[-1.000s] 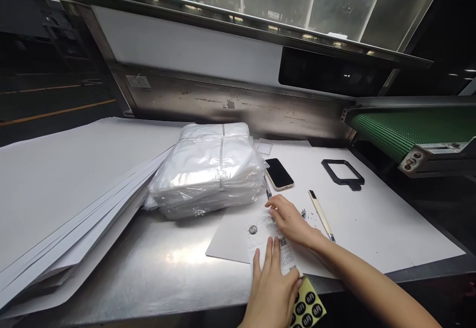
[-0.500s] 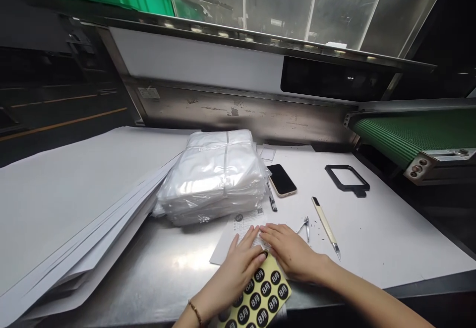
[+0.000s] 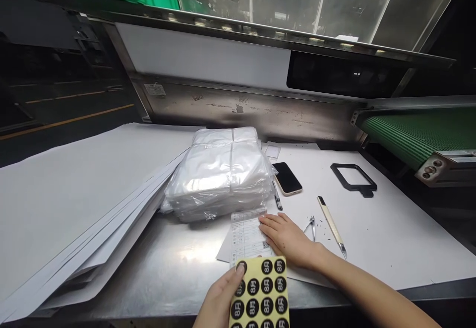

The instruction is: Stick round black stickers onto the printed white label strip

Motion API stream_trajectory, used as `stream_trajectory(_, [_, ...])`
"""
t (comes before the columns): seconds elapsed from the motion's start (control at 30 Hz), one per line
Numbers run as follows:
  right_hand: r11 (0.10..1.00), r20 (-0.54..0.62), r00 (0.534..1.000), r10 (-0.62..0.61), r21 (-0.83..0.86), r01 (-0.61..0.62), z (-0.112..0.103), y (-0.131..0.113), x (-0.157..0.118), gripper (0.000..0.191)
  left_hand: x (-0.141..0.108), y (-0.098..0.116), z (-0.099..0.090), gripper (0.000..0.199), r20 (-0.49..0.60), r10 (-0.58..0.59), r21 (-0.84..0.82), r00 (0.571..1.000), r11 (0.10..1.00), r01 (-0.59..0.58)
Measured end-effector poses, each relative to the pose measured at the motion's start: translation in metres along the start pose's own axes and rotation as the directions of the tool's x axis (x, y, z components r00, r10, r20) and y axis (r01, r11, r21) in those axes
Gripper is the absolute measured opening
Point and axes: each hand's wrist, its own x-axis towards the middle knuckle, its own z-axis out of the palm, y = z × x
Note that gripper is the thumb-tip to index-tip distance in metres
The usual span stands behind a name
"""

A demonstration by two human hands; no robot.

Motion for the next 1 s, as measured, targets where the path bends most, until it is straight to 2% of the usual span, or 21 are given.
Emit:
stream_trajectory(0.1, [0.998, -0.061, 0.997, 0.037, 0.06, -0.033, -0.01, -0.007, -0.006, 0.022, 0.007, -0.002, -0.001, 0.029, -0.037, -0.032, -0.157, 0.999, 0.987, 0.025])
stream_trajectory(0.23, [0.965, -0.2, 0.96, 0.196, 0.214, -0.152, -0.026, -0.024, -0.023, 0.02, 0.009, -0.009, -0.003, 0.036, -0.083, -0.073, -0.181, 0.994, 0.982, 0.057])
stream_trajectory(0.3, [0.937, -0.26, 0.942, 0.212, 0.329, -0.12, -0.028, -0.033, -0.028, 0.016, 0.008, -0.011, -0.001, 0.036, -0.088, -0.075, -0.178, 0.993, 0.982, 0.058])
stream_trajectory(0.37, [0.917, -0.285, 0.946, 0.154, 0.397, -0.03, -0.023, -0.041, -0.031, 0.012, 0.007, -0.012, 0.001, 0.035, -0.068, -0.044, -0.156, 0.997, 0.987, 0.033])
stream_trajectory(0.43, [0.924, -0.277, 0.958, 0.076, 0.38, 0.036, -0.016, -0.046, -0.03, 0.013, 0.005, -0.011, 0.003, 0.033, -0.032, -0.008, -0.128, 0.999, 0.992, 0.004])
stream_trajectory(0.53, [0.944, -0.266, 0.964, 0.018, 0.323, 0.071, -0.008, -0.047, -0.028, 0.016, 0.004, -0.008, 0.006, 0.028, 0.02, 0.024, -0.114, 1.0, 0.993, -0.022])
stream_trajectory(0.67, [0.951, -0.196, 0.979, -0.056, 0.287, 0.111, -0.017, -0.038, -0.031, 0.018, 0.001, -0.004, 0.009, 0.02, 0.029, -0.012, -0.135, 1.0, 0.991, 0.016])
stream_trajectory(0.8, [0.945, -0.129, 0.99, -0.065, 0.31, 0.103, -0.025, -0.033, -0.036, 0.016, -0.004, 0.001, 0.013, 0.019, 0.012, -0.076, -0.122, 0.997, 0.99, 0.076])
stream_trajectory(0.9, [0.959, -0.182, 0.979, -0.095, 0.248, 0.139, -0.022, -0.033, -0.037, 0.017, -0.006, 0.004, 0.016, 0.014, -0.022, -0.071, -0.091, 0.997, 0.994, 0.069])
stream_trajectory(1.0, [0.977, -0.264, 0.951, -0.159, 0.096, 0.19, -0.018, -0.034, -0.037, 0.017, -0.006, 0.006, 0.017, 0.013, 0.01, -0.057, -0.074, 0.998, 0.996, 0.057])
